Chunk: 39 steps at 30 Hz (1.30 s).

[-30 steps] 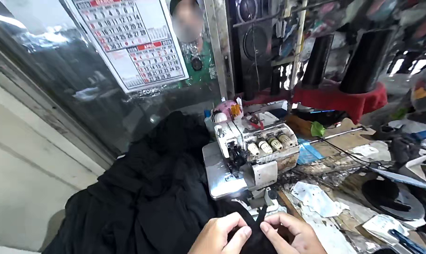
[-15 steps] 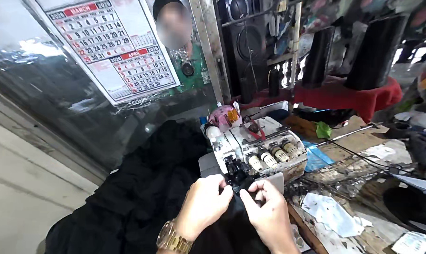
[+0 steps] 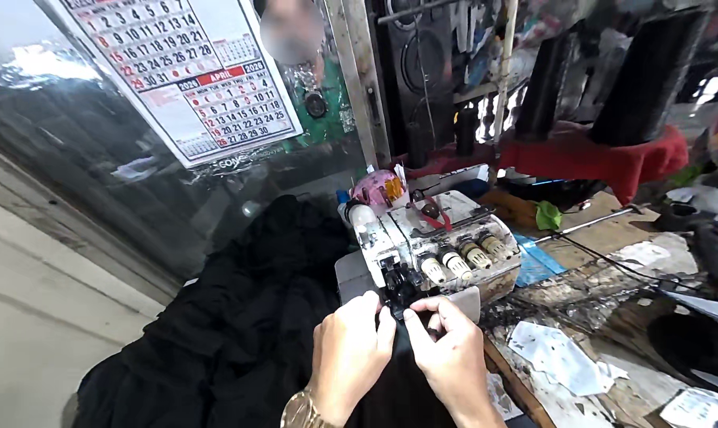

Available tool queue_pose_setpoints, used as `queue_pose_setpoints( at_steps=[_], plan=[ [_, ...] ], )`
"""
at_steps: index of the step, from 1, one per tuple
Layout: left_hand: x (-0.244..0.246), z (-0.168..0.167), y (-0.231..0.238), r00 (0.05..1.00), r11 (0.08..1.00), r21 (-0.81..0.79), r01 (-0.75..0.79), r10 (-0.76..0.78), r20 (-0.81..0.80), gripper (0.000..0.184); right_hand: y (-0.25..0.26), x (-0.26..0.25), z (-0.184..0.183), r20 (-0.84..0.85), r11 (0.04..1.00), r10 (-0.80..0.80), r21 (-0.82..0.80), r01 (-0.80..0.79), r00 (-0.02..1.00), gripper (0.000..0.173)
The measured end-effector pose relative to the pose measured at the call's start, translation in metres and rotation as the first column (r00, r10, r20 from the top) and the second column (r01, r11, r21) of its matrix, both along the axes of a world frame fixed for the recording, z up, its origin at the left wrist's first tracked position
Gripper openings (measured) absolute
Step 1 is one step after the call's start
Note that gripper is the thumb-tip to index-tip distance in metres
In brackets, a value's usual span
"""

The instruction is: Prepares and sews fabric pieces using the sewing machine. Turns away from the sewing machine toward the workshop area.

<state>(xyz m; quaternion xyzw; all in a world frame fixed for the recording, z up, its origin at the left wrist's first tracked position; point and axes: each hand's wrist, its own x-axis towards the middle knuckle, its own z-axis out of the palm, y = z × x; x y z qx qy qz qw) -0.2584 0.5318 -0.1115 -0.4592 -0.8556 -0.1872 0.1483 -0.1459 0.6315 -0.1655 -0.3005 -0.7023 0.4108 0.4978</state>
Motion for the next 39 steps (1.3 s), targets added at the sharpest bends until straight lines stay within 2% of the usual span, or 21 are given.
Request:
queue_pose_setpoints(
  at_steps=[2, 4, 6, 7, 10, 14, 21, 28, 33, 37, 39],
  plan=[
    [-0.001, 0.007, -0.003, 1.0, 0.999, -0.051, 0.008, -0.007, 0.023, 0.031, 0.0, 0.002, -0.001, 0.023, 1.0, 0.016, 0.009, -0.016, 1.0, 0.017],
    [0.007, 0.018, -0.011, 0.999, 0.992, -0.122, -0.007, 0.001, -0.046, 0.031, -0.001, 0.009, -0.001, 0.028, 0.996, 0.083, -0.014, -0.083, 0.996, 0.02],
    [0.02, 0.021, -0.021, 0.98, 0.999, -0.047, 0.022, -0.031, -0.199, 0.029, -0.003, 0.022, 0.0, 0.014, 0.981, 0.182, -0.075, -0.18, 0.983, 0.023],
    [0.028, 0.019, -0.025, 0.974, 0.999, 0.026, 0.046, -0.039, -0.225, 0.027, -0.005, 0.028, -0.001, -0.009, 0.971, 0.218, -0.097, -0.218, 0.976, 0.024],
    [0.045, -0.001, -0.027, 0.981, 0.979, 0.164, 0.119, -0.091, -0.168, 0.024, -0.01, 0.042, -0.002, -0.085, 0.934, 0.314, -0.152, -0.324, 0.945, 0.024],
    [0.039, -0.019, -0.034, 0.985, 0.973, 0.186, 0.14, -0.116, -0.131, 0.022, -0.007, 0.054, 0.003, -0.064, 0.922, 0.371, -0.092, -0.375, 0.927, 0.02],
    [0.035, -0.008, -0.032, 0.977, 0.98, 0.11, 0.167, -0.15, -0.15, 0.022, 0.0, 0.056, -0.012, 0.056, 0.915, 0.382, 0.119, -0.386, 0.923, 0.022],
    [0.05, -0.02, -0.034, 0.981, 0.979, 0.158, 0.128, -0.102, -0.166, 0.027, 0.0, 0.063, -0.015, 0.133, 0.919, 0.343, 0.16, -0.362, 0.93, 0.027],
    [0.051, -0.015, -0.039, 0.983, 0.978, 0.145, 0.151, -0.133, -0.129, 0.026, -0.008, 0.073, 0.004, 0.263, 0.924, 0.311, 0.141, -0.355, 0.913, 0.03],
    [0.04, -0.02, -0.031, 0.99, 0.972, 0.204, 0.116, -0.097, -0.099, 0.026, -0.004, 0.055, -0.015, 0.216, 0.921, 0.272, 0.224, -0.319, 0.938, 0.031],
    [0.019, -0.022, -0.025, 0.993, 0.968, 0.224, 0.114, -0.102, -0.064, 0.027, 0.001, 0.047, -0.016, 0.219, 0.894, 0.338, 0.228, -0.385, 0.915, 0.033]
  ],
)
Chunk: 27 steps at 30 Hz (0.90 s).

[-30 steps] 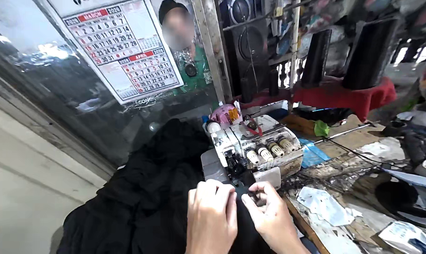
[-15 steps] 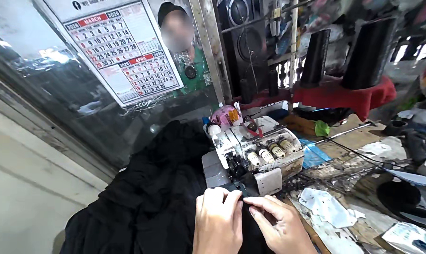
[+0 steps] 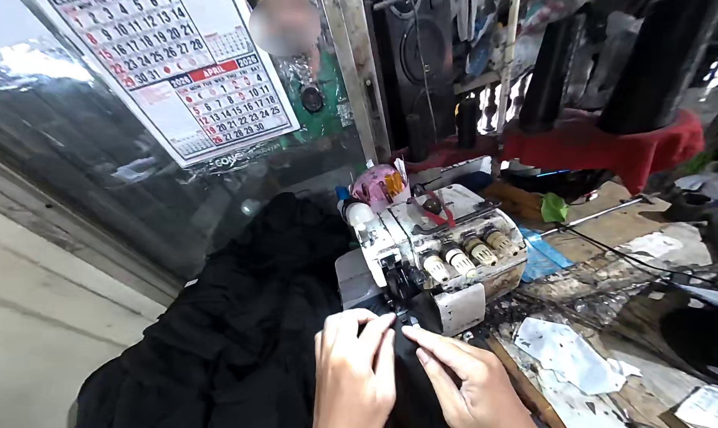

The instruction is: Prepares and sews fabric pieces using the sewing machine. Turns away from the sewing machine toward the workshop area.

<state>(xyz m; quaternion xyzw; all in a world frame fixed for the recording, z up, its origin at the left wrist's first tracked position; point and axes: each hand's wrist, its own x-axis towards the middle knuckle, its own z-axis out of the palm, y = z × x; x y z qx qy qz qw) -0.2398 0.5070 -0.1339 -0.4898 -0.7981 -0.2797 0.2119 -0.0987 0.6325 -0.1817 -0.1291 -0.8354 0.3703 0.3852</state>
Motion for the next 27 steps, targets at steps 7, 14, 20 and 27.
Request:
queue_pose_setpoints(
  at_steps=[7, 14, 20, 27],
  plan=[
    [-0.061, 0.011, -0.009, 0.992, 0.997, -0.082, 0.011, -0.001, 0.123, 0.03, 0.004, 0.003, 0.04, 0.385, 0.914, 0.403, -0.207, -0.348, 0.83, 0.058],
    [-0.055, 0.019, -0.008, 0.998, 0.992, -0.117, 0.047, -0.042, 0.049, 0.033, 0.013, 0.007, 0.055, 0.275, 0.886, 0.46, -0.083, -0.456, 0.844, 0.04],
    [-0.033, 0.02, -0.023, 0.995, 0.978, -0.188, 0.089, -0.094, -0.02, 0.03, 0.013, 0.015, 0.049, 0.485, 0.931, 0.264, 0.099, -0.352, 0.834, 0.054],
    [-0.028, 0.021, -0.017, 0.989, 0.976, -0.158, 0.149, -0.15, 0.002, 0.025, 0.023, 0.012, 0.031, 0.251, 0.937, 0.241, 0.191, -0.292, 0.937, 0.039]
  ],
)
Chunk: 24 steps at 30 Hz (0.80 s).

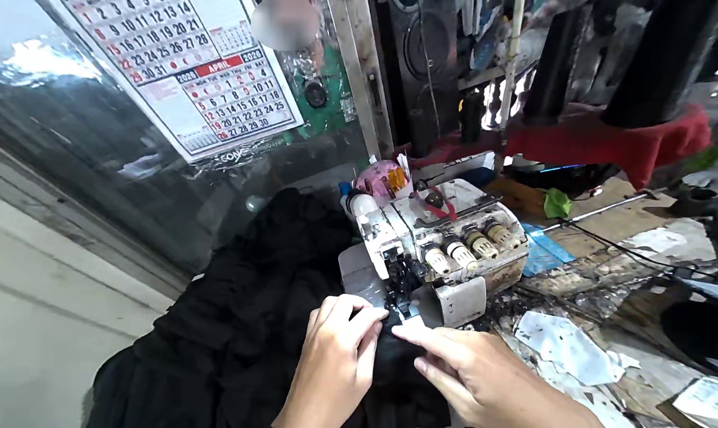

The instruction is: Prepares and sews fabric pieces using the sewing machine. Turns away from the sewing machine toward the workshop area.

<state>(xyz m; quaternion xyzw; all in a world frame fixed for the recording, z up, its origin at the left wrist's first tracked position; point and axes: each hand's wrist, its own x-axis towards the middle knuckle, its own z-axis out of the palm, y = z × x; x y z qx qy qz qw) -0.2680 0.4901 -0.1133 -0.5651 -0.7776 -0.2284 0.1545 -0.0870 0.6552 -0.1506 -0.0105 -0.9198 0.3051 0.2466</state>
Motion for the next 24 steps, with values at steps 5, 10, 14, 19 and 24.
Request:
queue_pose_setpoints(
  at_steps=[5, 10, 14, 19, 24],
  plan=[
    [-0.006, 0.004, 0.002, 0.997, 0.998, -0.007, 0.063, -0.063, 0.039, 0.025, 0.004, 0.006, -0.011, 0.057, 0.995, 0.043, -0.09, -0.038, 0.997, 0.042],
    [-0.016, 0.0, 0.012, 0.985, 0.99, 0.075, 0.117, -0.125, 0.119, 0.018, 0.004, 0.003, -0.018, 0.038, 0.985, 0.046, -0.168, -0.039, 0.998, 0.039],
    [-0.016, -0.001, 0.018, 0.983, 0.99, 0.08, 0.119, -0.128, 0.129, 0.018, 0.0, 0.004, -0.021, 0.052, 0.976, -0.03, -0.215, 0.041, 0.998, 0.042],
    [-0.016, -0.007, 0.025, 0.981, 0.983, 0.15, 0.106, -0.128, 0.146, 0.016, 0.0, 0.003, -0.025, 0.045, 0.965, -0.049, -0.255, 0.059, 0.998, 0.043],
    [-0.019, -0.01, 0.023, 0.967, 0.974, 0.183, 0.133, -0.168, 0.191, 0.016, -0.001, 0.004, -0.02, 0.045, 0.959, -0.023, -0.281, 0.035, 0.999, 0.042]
  ],
)
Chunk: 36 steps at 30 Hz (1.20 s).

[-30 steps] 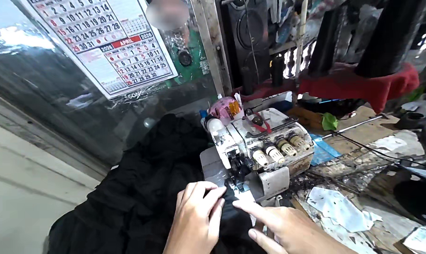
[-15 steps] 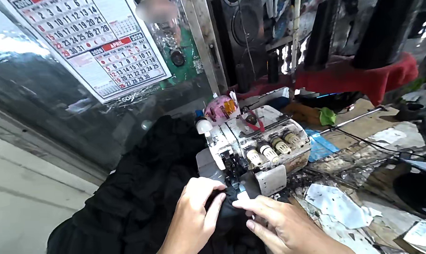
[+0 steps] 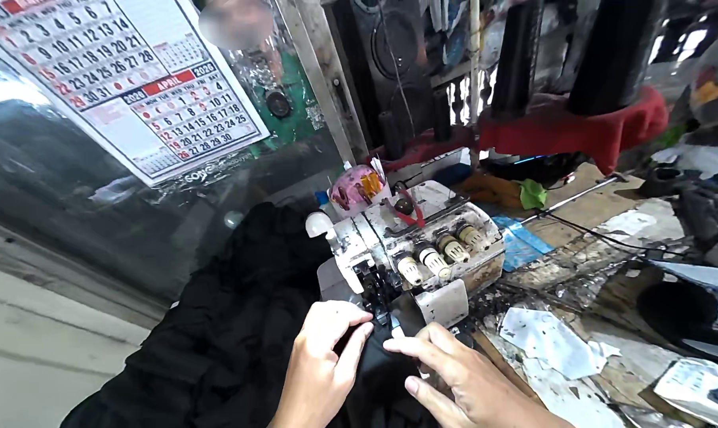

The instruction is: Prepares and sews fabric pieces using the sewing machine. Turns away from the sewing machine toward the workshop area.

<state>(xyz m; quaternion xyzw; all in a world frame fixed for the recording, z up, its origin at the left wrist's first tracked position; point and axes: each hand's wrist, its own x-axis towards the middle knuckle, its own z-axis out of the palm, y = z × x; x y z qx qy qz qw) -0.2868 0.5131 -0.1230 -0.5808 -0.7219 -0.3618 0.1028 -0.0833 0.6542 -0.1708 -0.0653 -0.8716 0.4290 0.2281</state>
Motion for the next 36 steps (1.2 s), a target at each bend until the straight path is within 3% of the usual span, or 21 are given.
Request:
queue_pose_setpoints(
  at_steps=[4, 8, 11, 13, 16, 18, 21, 24, 27, 29, 30, 31, 33, 35, 36],
  plan=[
    [-0.002, 0.0, 0.004, 1.0, 1.0, -0.001, -0.002, 0.002, -0.013, 0.015, -0.002, 0.001, 0.006, 0.053, 1.0, 0.02, -0.021, -0.019, 0.998, 0.045],
    [0.006, 0.012, -0.005, 0.992, 0.992, -0.101, -0.078, 0.067, -0.108, 0.022, 0.0, 0.003, 0.011, 0.068, 0.997, 0.079, -0.007, -0.079, 0.995, 0.048],
    [0.012, 0.006, -0.002, 0.987, 0.991, -0.052, -0.123, 0.117, -0.106, 0.023, -0.004, 0.0, 0.019, 0.114, 0.985, 0.172, -0.026, -0.17, 0.978, 0.057],
    [-0.001, 0.0, 0.007, 0.984, 0.989, -0.028, -0.147, 0.144, -0.108, 0.021, -0.012, -0.01, 0.035, 0.238, 0.976, 0.216, -0.064, -0.207, 0.947, 0.067],
    [-0.031, 0.008, 0.004, 0.984, 0.972, -0.153, -0.179, 0.173, -0.047, 0.025, -0.02, -0.03, 0.049, 0.343, 0.97, 0.244, -0.08, -0.23, 0.907, 0.076],
    [-0.031, 0.012, -0.012, 0.979, 0.949, -0.242, -0.2, 0.2, -0.028, 0.029, -0.021, -0.031, 0.044, 0.317, 0.955, 0.295, -0.093, -0.28, 0.901, 0.074],
    [-0.007, 0.018, -0.038, 0.953, 0.919, -0.285, -0.274, 0.219, -0.209, 0.03, -0.021, -0.016, 0.026, 0.089, 0.913, 0.373, -0.213, -0.348, 0.924, 0.059],
    [0.036, 0.033, -0.048, 0.932, 0.913, -0.343, -0.221, 0.094, -0.35, 0.024, -0.022, 0.009, 0.027, -0.046, 0.851, 0.237, -0.471, -0.23, 0.97, 0.024],
    [0.088, 0.016, -0.015, 0.956, 0.957, -0.275, -0.091, 0.006, -0.294, 0.018, -0.007, 0.008, 0.026, -0.016, 0.685, -0.04, -0.728, 0.016, 0.999, 0.023],
    [0.103, 0.002, 0.006, 0.967, 0.966, -0.259, -0.007, -0.059, -0.248, 0.025, 0.005, -0.004, 0.012, -0.017, 0.556, -0.329, -0.812, 0.179, 0.944, 0.025],
    [0.102, 0.003, 0.006, 0.974, 0.962, -0.273, 0.009, -0.071, -0.217, 0.027, 0.005, -0.002, 0.009, -0.021, 0.557, -0.378, -0.804, 0.209, 0.925, 0.027],
    [0.096, 0.01, -0.004, 0.982, 0.952, -0.307, 0.015, -0.072, -0.174, 0.029, -0.001, 0.008, 0.011, -0.022, 0.618, -0.343, -0.759, 0.207, 0.939, 0.028],
    [0.078, 0.033, -0.051, 0.995, 0.882, -0.467, 0.066, -0.096, -0.041, 0.028, -0.022, 0.044, 0.018, -0.029, 0.745, -0.071, -0.667, 0.034, 0.997, 0.025],
    [0.063, 0.053, -0.106, 0.979, 0.727, -0.655, 0.205, -0.137, 0.153, 0.018, -0.031, 0.07, 0.012, -0.014, 0.75, 0.225, -0.636, -0.183, 0.974, 0.025],
    [0.059, 0.058, -0.127, 0.955, 0.629, -0.721, 0.289, -0.145, 0.257, 0.02, -0.034, 0.075, 0.005, -0.018, 0.733, 0.289, -0.639, -0.233, 0.957, 0.023]
  ],
)
